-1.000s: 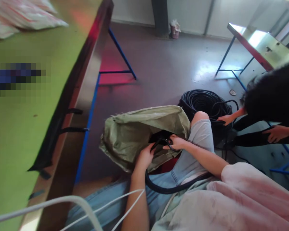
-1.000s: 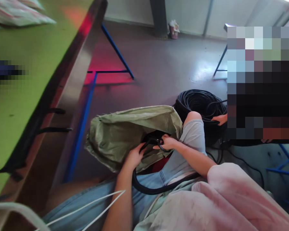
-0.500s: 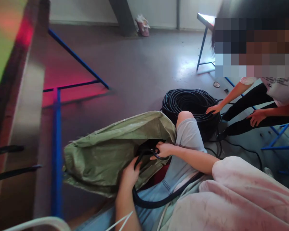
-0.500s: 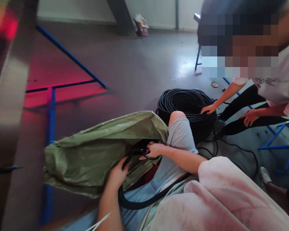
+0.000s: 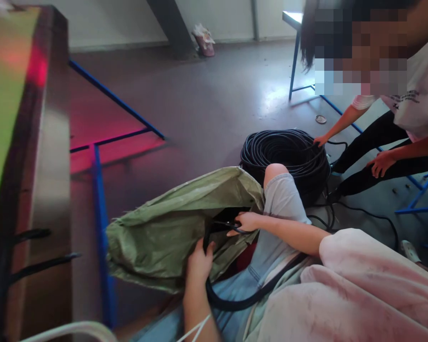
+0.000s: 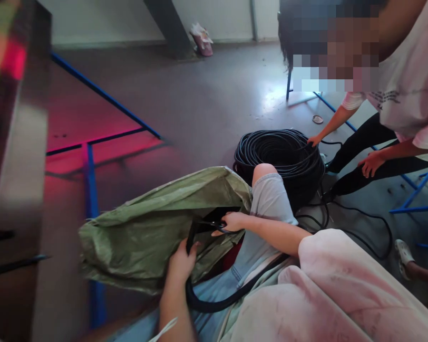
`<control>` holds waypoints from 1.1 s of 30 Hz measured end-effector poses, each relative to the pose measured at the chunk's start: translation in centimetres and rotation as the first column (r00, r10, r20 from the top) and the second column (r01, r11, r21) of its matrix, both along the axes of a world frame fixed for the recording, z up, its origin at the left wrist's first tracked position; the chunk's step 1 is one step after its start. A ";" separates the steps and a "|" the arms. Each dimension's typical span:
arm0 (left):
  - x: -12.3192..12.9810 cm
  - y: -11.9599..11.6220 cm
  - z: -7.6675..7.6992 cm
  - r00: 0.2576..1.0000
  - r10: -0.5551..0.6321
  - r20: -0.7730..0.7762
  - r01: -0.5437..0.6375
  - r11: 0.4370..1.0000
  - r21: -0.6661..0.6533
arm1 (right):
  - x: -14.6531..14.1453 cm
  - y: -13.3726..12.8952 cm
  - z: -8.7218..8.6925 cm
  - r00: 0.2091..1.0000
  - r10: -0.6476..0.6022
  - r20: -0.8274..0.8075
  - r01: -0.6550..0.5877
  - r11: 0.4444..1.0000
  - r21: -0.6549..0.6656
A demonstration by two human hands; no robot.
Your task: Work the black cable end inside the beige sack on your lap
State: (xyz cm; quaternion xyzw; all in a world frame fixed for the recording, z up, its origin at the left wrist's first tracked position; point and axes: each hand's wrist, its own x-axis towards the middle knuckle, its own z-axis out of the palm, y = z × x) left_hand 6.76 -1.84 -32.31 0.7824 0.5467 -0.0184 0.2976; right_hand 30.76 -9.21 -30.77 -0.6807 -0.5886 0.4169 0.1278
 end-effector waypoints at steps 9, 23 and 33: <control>0.2 -1.4 -0.3 0.986 0.084 0.146 -0.061 0.986 -0.156 | 0.0 -0.7 0.5 0.999 0.012 -0.045 -0.016 0.995 -0.099; 2.4 -2.0 1.2 0.989 -0.011 0.146 0.018 0.999 -0.046 | 0.7 -0.8 -0.3 0.999 0.024 -0.048 -0.025 0.999 -0.021; 2.5 -1.8 1.1 0.981 -0.008 0.196 0.023 0.997 -0.073 | 0.9 -0.9 -0.7 0.998 0.046 0.039 -0.047 0.999 0.023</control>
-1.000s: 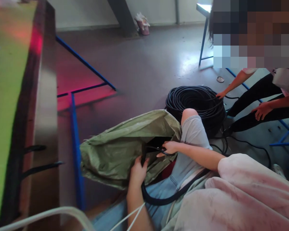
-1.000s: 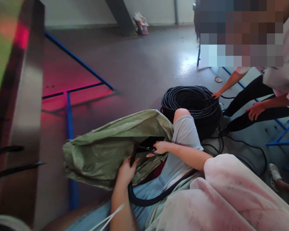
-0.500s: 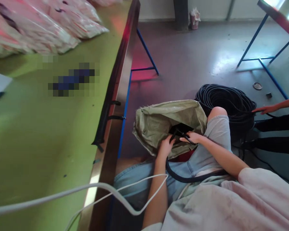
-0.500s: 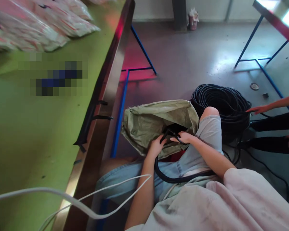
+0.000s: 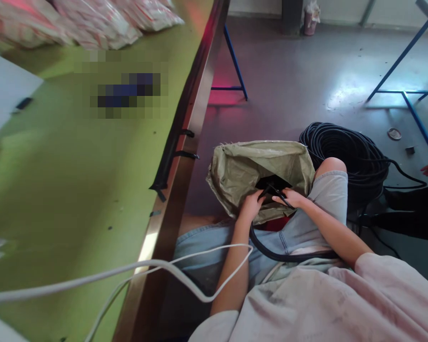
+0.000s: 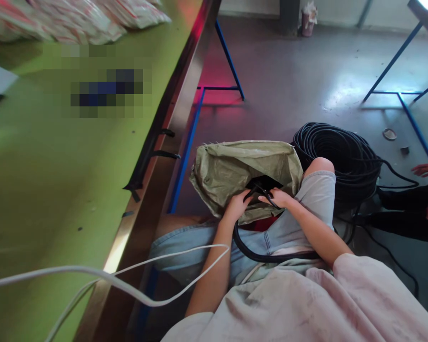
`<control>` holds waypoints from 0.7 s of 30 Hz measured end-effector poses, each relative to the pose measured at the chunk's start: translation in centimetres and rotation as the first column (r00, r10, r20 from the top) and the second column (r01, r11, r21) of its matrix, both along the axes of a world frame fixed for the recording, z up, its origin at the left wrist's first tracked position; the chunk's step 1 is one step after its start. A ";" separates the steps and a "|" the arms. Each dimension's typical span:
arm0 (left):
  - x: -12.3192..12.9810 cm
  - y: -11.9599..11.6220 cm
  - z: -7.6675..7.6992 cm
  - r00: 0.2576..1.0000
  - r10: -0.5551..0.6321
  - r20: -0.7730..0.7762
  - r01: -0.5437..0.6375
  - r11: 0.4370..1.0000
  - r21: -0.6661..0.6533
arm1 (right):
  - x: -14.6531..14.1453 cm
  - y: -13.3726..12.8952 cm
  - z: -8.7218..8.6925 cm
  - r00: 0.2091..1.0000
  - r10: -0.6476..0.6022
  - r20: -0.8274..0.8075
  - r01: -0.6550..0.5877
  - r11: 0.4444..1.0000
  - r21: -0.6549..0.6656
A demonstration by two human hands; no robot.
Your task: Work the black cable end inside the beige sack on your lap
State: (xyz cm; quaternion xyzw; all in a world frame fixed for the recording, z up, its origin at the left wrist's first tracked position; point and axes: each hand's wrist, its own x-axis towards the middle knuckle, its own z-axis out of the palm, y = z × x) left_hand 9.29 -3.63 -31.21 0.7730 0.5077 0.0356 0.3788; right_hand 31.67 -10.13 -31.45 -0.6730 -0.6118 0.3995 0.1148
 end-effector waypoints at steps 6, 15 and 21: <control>-0.1 0.1 0.0 0.999 0.031 0.023 -0.031 1.000 0.004 | 0.3 0.3 0.7 0.999 -0.043 0.032 0.044 0.999 -0.026; -0.2 0.0 0.5 0.999 0.006 -0.048 -0.006 1.000 0.006 | 0.0 0.0 -0.3 0.999 -0.036 0.024 0.035 0.997 0.069; 0.3 -0.1 0.8 0.998 0.024 -0.065 -0.023 1.000 0.019 | 0.3 0.1 0.0 0.996 -0.039 0.084 0.042 0.999 -0.028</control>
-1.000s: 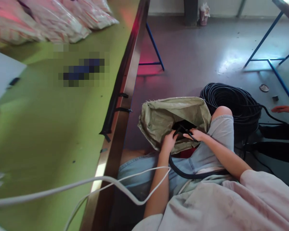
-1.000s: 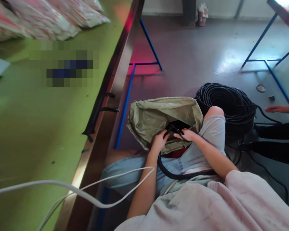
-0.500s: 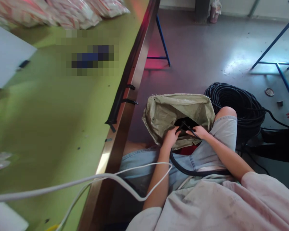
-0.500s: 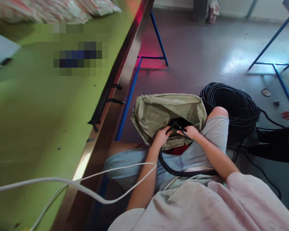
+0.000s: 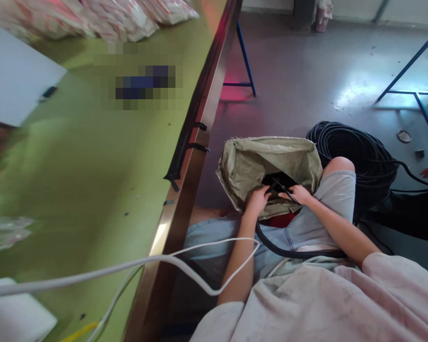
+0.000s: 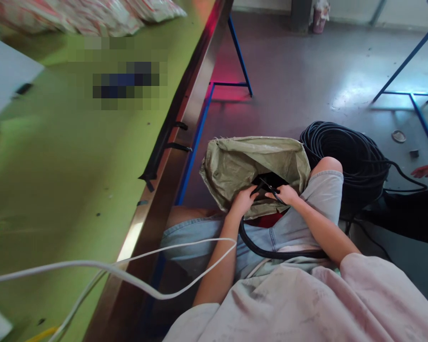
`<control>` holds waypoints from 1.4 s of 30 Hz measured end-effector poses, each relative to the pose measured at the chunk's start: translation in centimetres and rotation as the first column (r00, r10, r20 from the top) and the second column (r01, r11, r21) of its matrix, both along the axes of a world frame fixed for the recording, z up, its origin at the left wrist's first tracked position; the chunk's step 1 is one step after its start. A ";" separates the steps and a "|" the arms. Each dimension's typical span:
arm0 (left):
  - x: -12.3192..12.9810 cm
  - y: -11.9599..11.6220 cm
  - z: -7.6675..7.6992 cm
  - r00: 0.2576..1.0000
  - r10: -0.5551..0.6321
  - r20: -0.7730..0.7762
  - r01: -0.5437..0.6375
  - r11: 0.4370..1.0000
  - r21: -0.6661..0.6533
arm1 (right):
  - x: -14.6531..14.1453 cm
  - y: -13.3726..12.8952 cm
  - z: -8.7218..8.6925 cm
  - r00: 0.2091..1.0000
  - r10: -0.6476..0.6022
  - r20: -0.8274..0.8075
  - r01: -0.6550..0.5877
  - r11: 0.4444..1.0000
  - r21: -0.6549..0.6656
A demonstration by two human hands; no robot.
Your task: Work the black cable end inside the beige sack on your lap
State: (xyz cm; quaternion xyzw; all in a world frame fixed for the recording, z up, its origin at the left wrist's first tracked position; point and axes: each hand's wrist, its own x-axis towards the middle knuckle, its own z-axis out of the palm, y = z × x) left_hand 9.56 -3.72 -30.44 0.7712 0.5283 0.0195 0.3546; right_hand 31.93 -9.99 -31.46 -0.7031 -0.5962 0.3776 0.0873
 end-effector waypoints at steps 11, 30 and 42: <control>-0.3 0.1 -0.2 0.999 -0.035 -0.001 0.034 0.999 -0.019 | -0.2 0.2 0.0 0.999 -0.048 -0.017 0.047 0.999 -0.023; -1.0 0.5 -1.1 0.971 0.079 -0.224 -0.068 0.996 0.054 | -0.4 0.0 -2.1 0.987 -0.051 -0.153 0.068 0.991 0.111; -1.1 0.8 -0.4 0.953 0.248 0.173 -0.264 0.961 0.077 | -0.4 0.2 -3.1 0.973 -0.111 -0.201 0.136 0.984 0.116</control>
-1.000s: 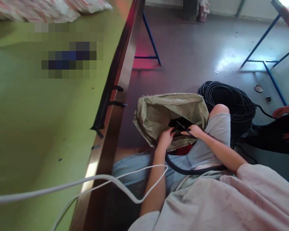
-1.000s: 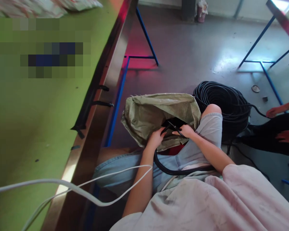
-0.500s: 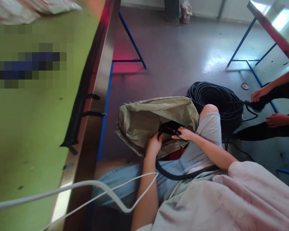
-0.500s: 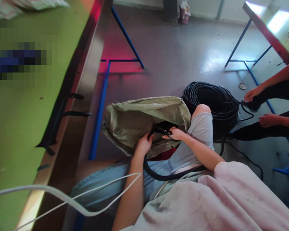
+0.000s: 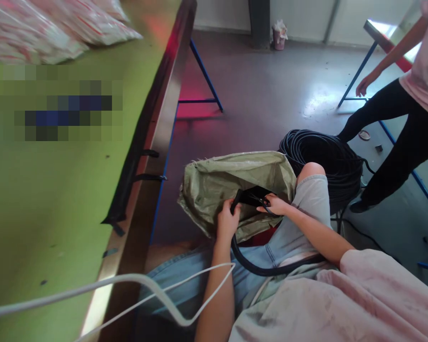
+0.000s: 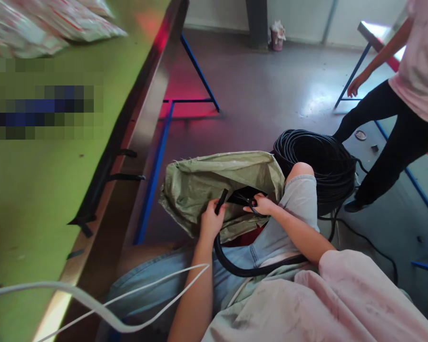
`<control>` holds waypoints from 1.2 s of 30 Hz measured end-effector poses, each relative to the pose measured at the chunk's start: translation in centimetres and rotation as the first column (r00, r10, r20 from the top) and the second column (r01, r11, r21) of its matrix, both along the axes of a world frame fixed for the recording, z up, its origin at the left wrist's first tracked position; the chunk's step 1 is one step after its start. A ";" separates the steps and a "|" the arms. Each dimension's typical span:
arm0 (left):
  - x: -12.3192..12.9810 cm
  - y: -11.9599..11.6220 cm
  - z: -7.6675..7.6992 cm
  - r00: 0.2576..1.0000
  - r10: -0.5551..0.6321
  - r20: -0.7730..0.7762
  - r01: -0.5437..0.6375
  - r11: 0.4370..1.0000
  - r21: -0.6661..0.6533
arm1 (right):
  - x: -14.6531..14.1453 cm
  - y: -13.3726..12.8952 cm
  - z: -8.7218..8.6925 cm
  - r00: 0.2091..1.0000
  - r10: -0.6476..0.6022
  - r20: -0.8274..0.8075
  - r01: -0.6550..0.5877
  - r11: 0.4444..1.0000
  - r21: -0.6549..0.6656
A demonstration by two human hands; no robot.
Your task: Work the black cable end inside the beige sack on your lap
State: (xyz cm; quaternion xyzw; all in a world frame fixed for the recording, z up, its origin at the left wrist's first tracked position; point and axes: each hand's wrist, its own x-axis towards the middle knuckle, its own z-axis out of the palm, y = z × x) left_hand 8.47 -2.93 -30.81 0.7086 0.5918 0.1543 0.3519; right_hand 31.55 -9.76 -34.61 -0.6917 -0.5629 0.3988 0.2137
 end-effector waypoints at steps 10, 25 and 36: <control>-0.5 -0.1 0.1 0.980 -0.122 -0.157 0.120 0.993 -0.024 | -0.1 0.1 2.6 0.999 0.048 -0.006 -0.048 0.993 -0.108; 0.7 -0.7 0.6 0.984 -0.179 -0.013 0.179 0.983 0.026 | 0.9 0.1 2.3 0.986 0.159 0.050 -0.156 0.986 -0.056; 1.3 -0.9 1.0 0.994 -0.098 -0.040 0.098 0.995 0.013 | 0.8 0.5 2.5 0.986 0.162 0.033 -0.157 0.981 -0.113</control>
